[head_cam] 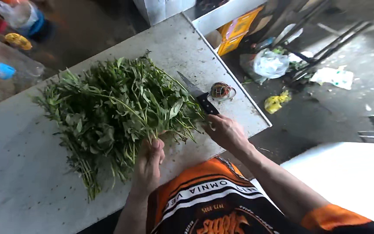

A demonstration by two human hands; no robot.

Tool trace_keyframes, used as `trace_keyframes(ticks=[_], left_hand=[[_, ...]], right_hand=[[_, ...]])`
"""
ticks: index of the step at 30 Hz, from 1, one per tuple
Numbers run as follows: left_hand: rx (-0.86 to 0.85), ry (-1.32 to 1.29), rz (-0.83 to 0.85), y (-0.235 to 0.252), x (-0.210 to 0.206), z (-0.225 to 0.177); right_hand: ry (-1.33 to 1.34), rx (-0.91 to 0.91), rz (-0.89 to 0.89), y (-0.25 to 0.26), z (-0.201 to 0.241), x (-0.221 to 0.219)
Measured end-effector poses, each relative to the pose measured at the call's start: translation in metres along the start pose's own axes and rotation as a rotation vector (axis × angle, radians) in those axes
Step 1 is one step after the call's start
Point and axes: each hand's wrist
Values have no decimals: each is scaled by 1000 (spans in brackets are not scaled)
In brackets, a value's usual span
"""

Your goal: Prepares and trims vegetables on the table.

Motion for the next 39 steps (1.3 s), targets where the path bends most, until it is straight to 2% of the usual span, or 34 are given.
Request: trace_keyframes(ticks=[4, 6, 8, 10, 11, 13, 14, 15, 18, 21, 25, 29, 33, 36, 39], left_hand=[[-269, 402, -115, 6, 20, -19], [-376, 431, -219, 6, 22, -23], [-361, 420, -256, 8, 22, -18], [-144, 307, -188, 11, 18, -3], [55, 176, -150, 12, 15, 5], [488, -165, -124, 11, 11, 14], [612, -318, -110, 9, 11, 19], [659, -452, -87, 7, 12, 22], [601, -676, -9, 1, 16, 31], [593, -616, 28, 2, 13, 32], [618, -445, -42, 3, -2, 20], [590, -451, 6, 7, -19, 15], [615, -436, 17, 11, -40, 13], [588, -433, 12, 7, -48, 22], [506, -417, 83, 6, -47, 25]], right_hand=[[-91, -148, 89, 19, 18, -5], [6, -150, 112, 24, 21, 1], [182, -98, 137, 25, 21, 14], [393, -26, 134, 25, 15, 24], [511, -40, 142, 27, 12, 27], [808, -146, 221, 28, 10, 31], [961, -213, 272, 28, 8, 31], [1095, -276, 318, 26, 5, 28], [1318, -368, 426, 16, -2, 17], [1326, -235, 405, 12, 8, 24], [1188, 190, 183, 6, 45, 56], [1093, 404, 186, 0, 70, 71], [1026, 353, 297, -3, 76, 42], [968, 190, 422, -8, 74, 9], [981, 25, 411, -16, 68, -18]])
Point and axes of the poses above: each hand's wrist, its own y-axis towards the middle knuckle, its own x-axis out of the back of the hand, z = x × y, and after that the axes turned 13 degrees about y, right-handed
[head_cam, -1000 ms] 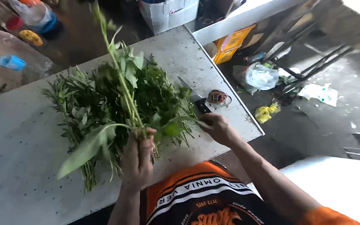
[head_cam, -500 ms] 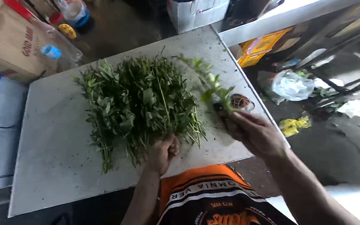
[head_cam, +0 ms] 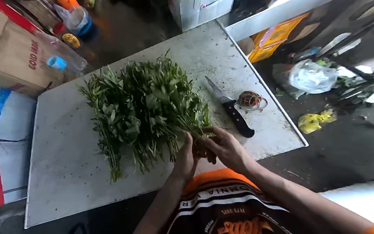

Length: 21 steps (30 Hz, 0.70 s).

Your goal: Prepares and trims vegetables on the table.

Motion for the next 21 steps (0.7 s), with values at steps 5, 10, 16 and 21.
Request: trace_keyframes(ticks=[5, 10, 16, 21], left_hand=[[-18, 101, -118, -4, -4, -4], [-1, -51, -236, -1, -7, -8], [88, -157, -272, -1, -8, -23], [153, -242, -274, 3, -22, -26]], right_hand=[[-43, -14, -4, 3, -3, 5], [-108, 121, -5, 5, -9, 18], [-165, 645, 26, -18, -38, 31], [-317, 805, -44, -50, -32, 34]])
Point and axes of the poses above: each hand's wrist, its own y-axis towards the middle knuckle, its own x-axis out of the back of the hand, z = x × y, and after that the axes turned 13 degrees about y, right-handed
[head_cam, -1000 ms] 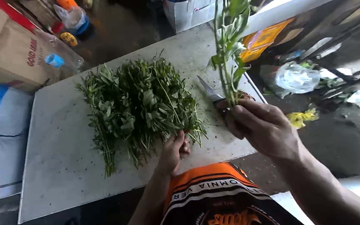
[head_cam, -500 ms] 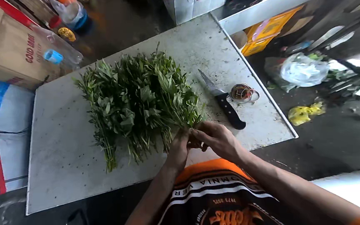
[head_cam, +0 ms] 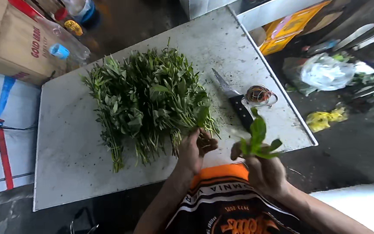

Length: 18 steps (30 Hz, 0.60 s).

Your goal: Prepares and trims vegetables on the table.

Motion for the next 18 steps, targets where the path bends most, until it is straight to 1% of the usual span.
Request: trace_keyframes(ticks=[2, 3, 4, 6, 8, 9, 10, 11, 12, 13, 14, 16, 18], left_hand=[[-8, -30, -53, 7, 7, -2], [-24, -39, -49, 7, 11, -4], [-44, -50, -18, 5, 14, -7], [-118, -95, 108, 1, 17, -10], [-219, -147, 215, 0, 17, -14], [-265, -148, 253, -1, 15, -15], [-319, -120, 291, -1, 15, -17], [-387, -55, 326, 0, 16, -18], [-469, 43, 353, 1, 18, -18], [-541, 149, 360, 2, 22, -16], [-595, 258, 348, 3, 25, -11], [-670, 493, 263, 6, 29, 1], [-680, 736, 141, 6, 31, 14]], right_hand=[[-4, 26, -88, 6, 25, 6], [-5, 17, -127, 11, 33, 9], [-25, -29, -138, 16, 36, 13], [-102, -210, -113, 24, 21, 20], [-299, -447, -36, 26, -11, 27], [-382, -535, 5, 24, -24, 29], [-442, -553, 18, 22, -32, 28], [-460, -522, 10, 21, -36, 26], [-421, -483, -3, 23, -34, 21], [-327, -468, -8, 26, -31, 16], [-197, -492, -1, 29, -26, 11], [55, -598, 57, 40, -18, 6], [156, -680, 172, 49, -14, 1]])
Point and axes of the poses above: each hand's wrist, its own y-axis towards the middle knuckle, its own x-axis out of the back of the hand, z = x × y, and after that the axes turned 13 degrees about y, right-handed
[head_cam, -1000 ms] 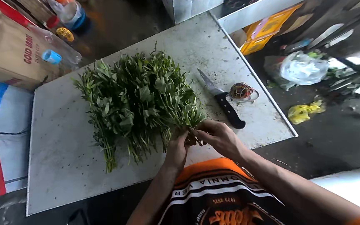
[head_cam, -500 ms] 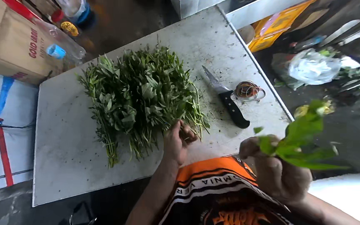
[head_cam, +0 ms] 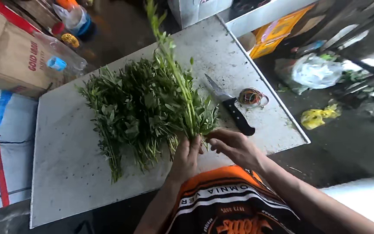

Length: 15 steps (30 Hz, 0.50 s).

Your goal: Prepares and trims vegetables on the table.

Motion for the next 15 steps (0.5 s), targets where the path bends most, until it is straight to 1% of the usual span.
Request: trace_keyframes(ticks=[2, 3, 5, 7, 9, 12, 13, 14, 15], left_hand=[[73, 257, 20, -5, -8, 2], [118, 340, 44, -7, -12, 1], [179, 418, 123, -10, -21, -5], [190, 518, 245, -10, -24, -13], [197, 642, 408, -6, -21, -20], [256, 743, 659, 7, -12, -33], [263, 757, 714, 11, -8, -36], [250, 760, 734, 15, -1, -41], [212, 750, 703, 17, 7, -46]], right_hand=[[-48, -37, 56, 4, 2, -9], [-85, -67, 56, 6, 1, -13], [-133, -157, 17, 7, -2, -18], [-140, -214, -30, 7, -4, -19], [-129, -232, -40, 4, -6, -17], [-140, -225, -41, 3, -2, -12], [-153, -234, -46, 2, 1, -10], [-168, -250, -52, 3, 5, -8], [-189, -255, -67, 3, 9, -4]])
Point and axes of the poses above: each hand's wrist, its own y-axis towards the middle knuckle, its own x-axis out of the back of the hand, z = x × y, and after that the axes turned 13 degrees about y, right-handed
